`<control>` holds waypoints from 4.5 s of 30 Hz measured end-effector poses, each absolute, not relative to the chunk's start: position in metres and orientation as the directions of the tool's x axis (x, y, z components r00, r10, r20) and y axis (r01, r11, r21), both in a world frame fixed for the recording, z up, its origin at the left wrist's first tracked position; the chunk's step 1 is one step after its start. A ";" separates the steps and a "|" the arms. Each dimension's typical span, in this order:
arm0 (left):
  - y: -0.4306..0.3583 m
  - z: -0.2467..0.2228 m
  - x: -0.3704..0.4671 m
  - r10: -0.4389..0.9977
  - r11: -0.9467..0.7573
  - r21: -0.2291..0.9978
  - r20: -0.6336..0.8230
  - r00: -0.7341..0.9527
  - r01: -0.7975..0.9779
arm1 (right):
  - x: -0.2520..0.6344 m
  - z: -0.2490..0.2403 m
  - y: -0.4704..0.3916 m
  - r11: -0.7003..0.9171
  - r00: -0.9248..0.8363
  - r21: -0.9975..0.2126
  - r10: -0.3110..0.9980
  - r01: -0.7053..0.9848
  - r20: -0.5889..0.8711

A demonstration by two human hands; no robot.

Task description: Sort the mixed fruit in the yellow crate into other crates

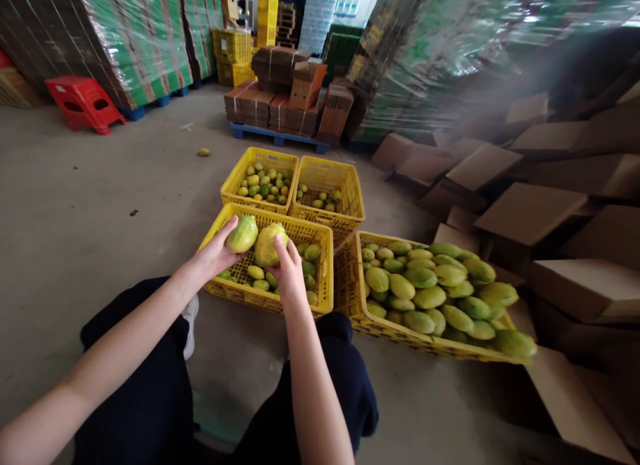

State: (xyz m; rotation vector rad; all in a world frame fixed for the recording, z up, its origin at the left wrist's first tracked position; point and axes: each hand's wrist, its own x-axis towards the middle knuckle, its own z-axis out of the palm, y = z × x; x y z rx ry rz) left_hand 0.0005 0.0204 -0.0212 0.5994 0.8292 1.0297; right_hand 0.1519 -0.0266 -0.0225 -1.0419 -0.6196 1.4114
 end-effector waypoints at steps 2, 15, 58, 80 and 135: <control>0.020 -0.021 0.001 0.885 0.462 0.749 -0.356 0.299 -0.475 | 0.150 -0.022 -0.027 -0.122 0.113 -0.869 0.974 -0.480 -0.199; 0.015 -0.018 0.002 0.876 0.452 0.775 -0.479 0.057 -0.441 | 0.155 -0.032 -0.030 -0.165 0.201 -0.883 0.940 -0.440 -0.276; -0.009 -0.004 -0.003 0.968 -0.248 0.889 0.245 -0.059 -0.384 | 0.152 -0.009 -0.061 0.238 -0.079 -0.937 0.961 -0.257 0.266; -0.001 0.000 0.003 0.997 -0.002 0.870 -0.036 -0.067 -0.494 | 0.135 -0.017 -0.051 0.153 0.138 -0.879 0.985 -0.452 0.101; 0.012 -0.005 -0.013 0.883 0.417 0.687 -0.151 0.443 -0.595 | 0.151 -0.018 -0.029 -0.035 0.178 -0.616 0.943 -0.787 -0.282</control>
